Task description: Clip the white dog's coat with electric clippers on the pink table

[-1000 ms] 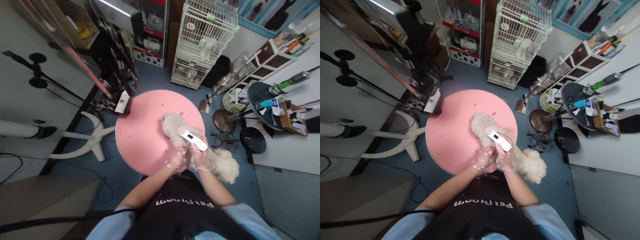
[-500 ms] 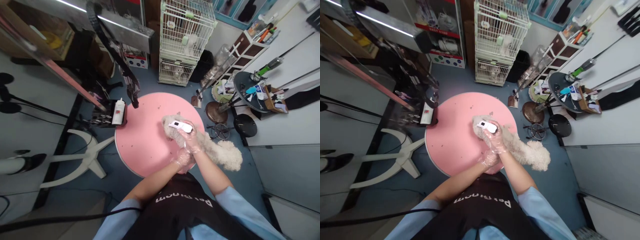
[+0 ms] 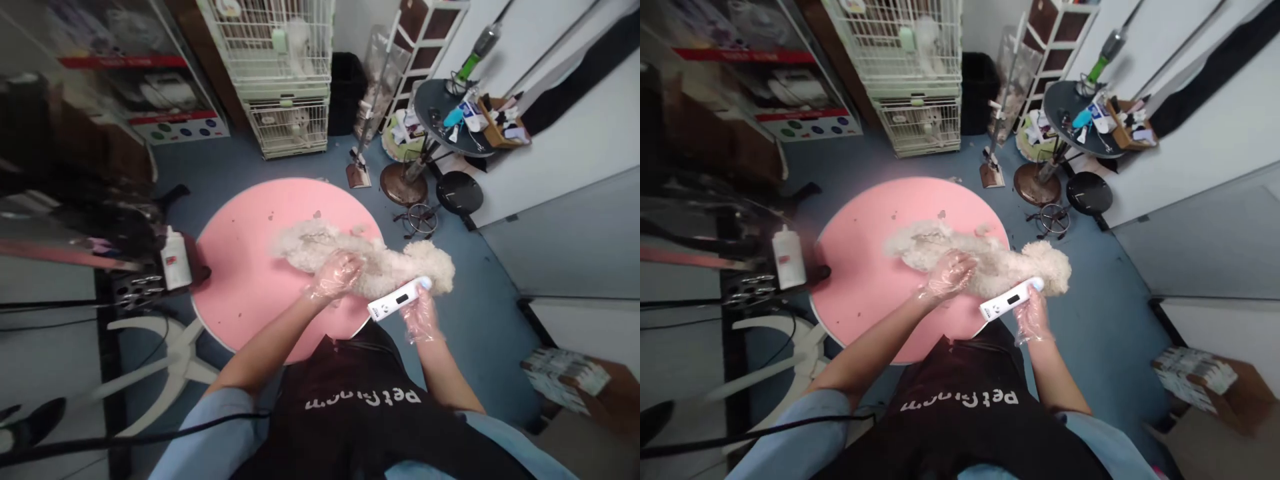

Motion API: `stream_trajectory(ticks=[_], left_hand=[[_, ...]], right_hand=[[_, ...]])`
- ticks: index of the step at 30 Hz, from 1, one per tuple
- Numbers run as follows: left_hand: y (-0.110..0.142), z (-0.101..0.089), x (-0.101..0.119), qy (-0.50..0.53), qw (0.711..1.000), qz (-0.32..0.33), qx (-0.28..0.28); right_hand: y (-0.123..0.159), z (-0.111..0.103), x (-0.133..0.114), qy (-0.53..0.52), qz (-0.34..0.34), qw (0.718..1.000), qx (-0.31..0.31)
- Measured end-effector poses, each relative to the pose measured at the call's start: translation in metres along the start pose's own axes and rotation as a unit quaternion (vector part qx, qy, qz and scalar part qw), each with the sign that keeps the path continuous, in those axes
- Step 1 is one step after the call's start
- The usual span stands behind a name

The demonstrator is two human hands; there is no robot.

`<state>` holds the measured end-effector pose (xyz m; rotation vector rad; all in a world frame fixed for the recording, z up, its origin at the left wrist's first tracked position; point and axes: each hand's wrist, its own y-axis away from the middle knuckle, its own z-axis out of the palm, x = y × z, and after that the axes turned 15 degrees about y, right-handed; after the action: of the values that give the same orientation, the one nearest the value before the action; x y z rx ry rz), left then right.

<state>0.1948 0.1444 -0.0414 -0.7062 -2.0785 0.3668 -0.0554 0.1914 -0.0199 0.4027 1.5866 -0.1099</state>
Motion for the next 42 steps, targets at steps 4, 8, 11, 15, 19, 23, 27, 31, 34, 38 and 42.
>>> stream_trajectory(ticks=[4, 8, 11, 15, 19, 23, 27, 31, 34, 38, 42], left_hand=[[-0.023, 0.021, 0.008, -0.041, 0.990, -0.029, -0.135], [-0.015, 0.020, 0.011, -0.115, 0.969, -0.100, -0.196], [-0.007, 0.010, 0.006, -0.144, 0.958, -0.130, -0.210], [-0.004, 0.000, -0.002, -0.162, 0.954, -0.146, -0.205], [0.001, -0.004, -0.013, -0.171, 0.953, -0.140, -0.208], [0.008, -0.008, -0.022, -0.184, 0.950, -0.127, -0.217], [0.011, -0.012, -0.025, -0.185, 0.951, -0.124, -0.215], [0.014, -0.015, -0.026, -0.165, 0.958, -0.133, -0.193], [0.017, -0.017, -0.028, -0.144, 0.965, -0.133, -0.173], [0.019, -0.026, -0.034, -0.150, 0.966, -0.113, -0.176], [0.019, -0.045, -0.041, -0.160, 0.964, -0.089, -0.193]], right_hand=[[-0.007, -0.023, -0.011, -0.102, 0.070, 0.987, 0.100], [-0.020, -0.043, -0.016, -0.012, -0.026, 0.995, 0.101], [-0.019, -0.039, -0.009, 0.046, -0.072, 0.995, 0.058], [-0.002, -0.016, 0.003, 0.054, -0.097, 0.994, 0.002], [0.017, 0.008, 0.018, 0.051, -0.119, 0.989, -0.075], [0.024, 0.021, 0.029, 0.070, -0.145, 0.978, -0.133], [0.021, 0.007, 0.018, 0.071, -0.182, 0.973, -0.120], [0.018, -0.011, 0.001, 0.110, -0.126, 0.983, -0.069], [0.020, 0.001, 0.001, 0.062, -0.075, 0.993, -0.073], [0.030, 0.034, 0.015, 0.029, -0.040, 0.995, -0.085], [0.045, 0.060, 0.026, 0.007, -0.040, 0.997, -0.064]])
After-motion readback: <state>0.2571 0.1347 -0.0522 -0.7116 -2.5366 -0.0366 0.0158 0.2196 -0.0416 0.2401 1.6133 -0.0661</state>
